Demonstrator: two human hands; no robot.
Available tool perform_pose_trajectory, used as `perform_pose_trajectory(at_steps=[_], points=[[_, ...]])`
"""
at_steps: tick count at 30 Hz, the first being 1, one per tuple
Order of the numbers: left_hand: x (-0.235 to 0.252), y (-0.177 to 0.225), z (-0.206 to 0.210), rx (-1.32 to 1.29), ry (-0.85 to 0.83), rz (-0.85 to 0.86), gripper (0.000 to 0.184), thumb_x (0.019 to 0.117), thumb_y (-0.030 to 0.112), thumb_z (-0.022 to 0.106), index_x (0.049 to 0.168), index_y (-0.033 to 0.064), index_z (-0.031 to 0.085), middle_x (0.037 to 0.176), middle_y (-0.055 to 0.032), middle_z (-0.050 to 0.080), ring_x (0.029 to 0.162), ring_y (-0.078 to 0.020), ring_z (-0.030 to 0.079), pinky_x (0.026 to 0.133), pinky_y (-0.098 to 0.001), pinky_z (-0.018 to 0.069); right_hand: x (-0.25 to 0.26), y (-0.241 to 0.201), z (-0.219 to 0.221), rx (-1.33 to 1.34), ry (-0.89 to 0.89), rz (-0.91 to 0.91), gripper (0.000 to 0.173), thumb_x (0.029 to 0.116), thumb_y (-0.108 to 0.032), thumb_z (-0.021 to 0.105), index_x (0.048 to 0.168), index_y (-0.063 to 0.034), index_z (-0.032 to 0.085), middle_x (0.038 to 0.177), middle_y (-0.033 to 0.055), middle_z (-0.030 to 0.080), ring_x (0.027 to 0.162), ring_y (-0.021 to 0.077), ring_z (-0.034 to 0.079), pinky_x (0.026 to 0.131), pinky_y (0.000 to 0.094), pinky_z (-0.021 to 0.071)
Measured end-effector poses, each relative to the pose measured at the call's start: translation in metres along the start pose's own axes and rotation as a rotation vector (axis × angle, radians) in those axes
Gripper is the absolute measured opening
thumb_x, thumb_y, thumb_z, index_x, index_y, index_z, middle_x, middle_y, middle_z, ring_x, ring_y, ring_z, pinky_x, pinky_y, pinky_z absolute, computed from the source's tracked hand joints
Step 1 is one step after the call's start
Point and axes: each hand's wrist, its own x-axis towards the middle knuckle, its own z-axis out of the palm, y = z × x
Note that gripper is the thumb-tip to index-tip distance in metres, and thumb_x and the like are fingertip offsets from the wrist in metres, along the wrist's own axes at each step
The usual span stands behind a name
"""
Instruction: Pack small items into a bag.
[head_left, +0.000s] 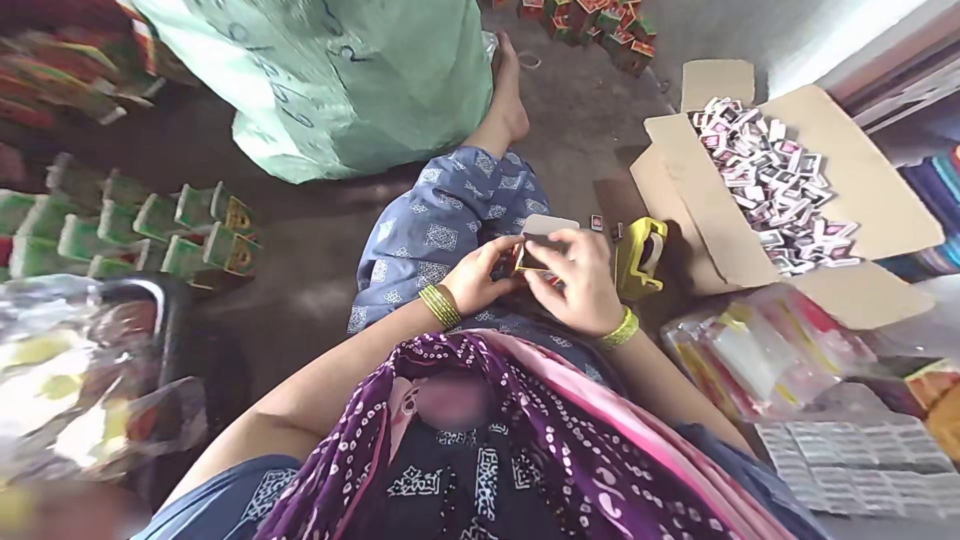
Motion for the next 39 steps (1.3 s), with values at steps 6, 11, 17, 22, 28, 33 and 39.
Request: perform_pose_trajectory(at_steps=[6,11,17,22,28,33,39], points=[[0.001,-0.005,0.001,0.001,-0.014,0.110,0.055,0.0901,0.017,0.079,0.139,0.0020,0.059,0.133,-0.0166,0.063,0.124,-0.0208,0.062,0.106,-0.0389,0.0537,-0.010,0.044,0.001,0.951,0.109,0.646,0.039,0.0994,-0.020,0.058,0.137,-0.0123,0.054,0.125,0.0028,0.061,0.115,0.0148,0.060,0.098,0.0384,0.0528],[0.001,-0.006,0.002,0.024,-0.069,0.110,0.043,0.0909,0.021,0.079,0.130,0.0091,0.068,0.131,-0.0107,0.064,0.122,-0.0167,0.062,0.105,-0.0363,0.0538,-0.012,0.039,0.018,1.147,-0.128,0.818,0.041,0.0915,-0.010,0.070,0.131,-0.0056,0.058,0.105,0.0101,0.071,0.092,0.0179,0.068,0.086,0.0367,0.0581],[0.001,-0.007,0.000,-0.015,-0.058,0.081,0.041,0.0895,0.019,0.080,0.126,0.0054,0.068,0.129,-0.0128,0.064,0.119,-0.0174,0.063,0.101,-0.0364,0.0559,-0.003,0.038,0.016,0.912,-0.054,0.486,0.038,0.0884,-0.008,0.075,0.126,-0.0047,0.067,0.127,0.0096,0.066,0.107,0.0196,0.068,0.087,0.0390,0.0615],[-0.001,-0.010,0.006,-0.178,0.008,-0.021,0.071,0.0840,0.015,0.085,0.137,-0.0029,0.040,0.124,-0.0146,0.065,0.111,-0.0202,0.069,0.098,-0.0410,0.0596,0.002,0.040,-0.003,0.862,-0.047,0.098,0.022,0.0966,-0.022,0.069,0.082,-0.0055,0.075,0.116,0.0126,0.073,0.114,0.0255,0.068,0.096,0.0431,0.0585],[0.000,-0.010,0.005,-0.184,0.005,-0.049,0.074,0.0822,0.013,0.085,0.138,-0.0021,0.039,0.126,-0.0151,0.065,0.113,-0.0202,0.069,0.098,-0.0400,0.0595,0.003,0.032,0.000,0.308,-0.103,-0.189,0.020,0.0909,-0.024,0.079,0.106,-0.0102,0.080,0.118,0.0067,0.074,0.115,0.0184,0.068,0.103,0.0379,0.0555],[0.001,-0.009,0.004,-0.171,-0.006,-0.042,0.073,0.0808,0.011,0.086,0.136,-0.0036,0.041,0.126,-0.0158,0.065,0.115,-0.0200,0.068,0.100,-0.0392,0.0581,0.006,0.038,-0.002,0.289,-0.085,-0.261,0.016,0.0946,-0.015,0.074,0.105,-0.0057,0.080,0.114,0.0086,0.076,0.111,0.0184,0.071,0.103,0.0356,0.0560],[0.002,-0.009,0.005,-0.210,0.002,-0.037,0.074,0.0788,0.008,0.087,0.135,-0.0034,0.041,0.126,-0.0165,0.065,0.115,-0.0209,0.068,0.099,-0.0398,0.0585,0.009,0.039,-0.007,0.253,-0.168,-0.309,0.016,0.0967,-0.014,0.068,0.105,-0.0078,0.081,0.115,0.0082,0.075,0.115,0.0200,0.069,0.105,0.0377,0.0536]])
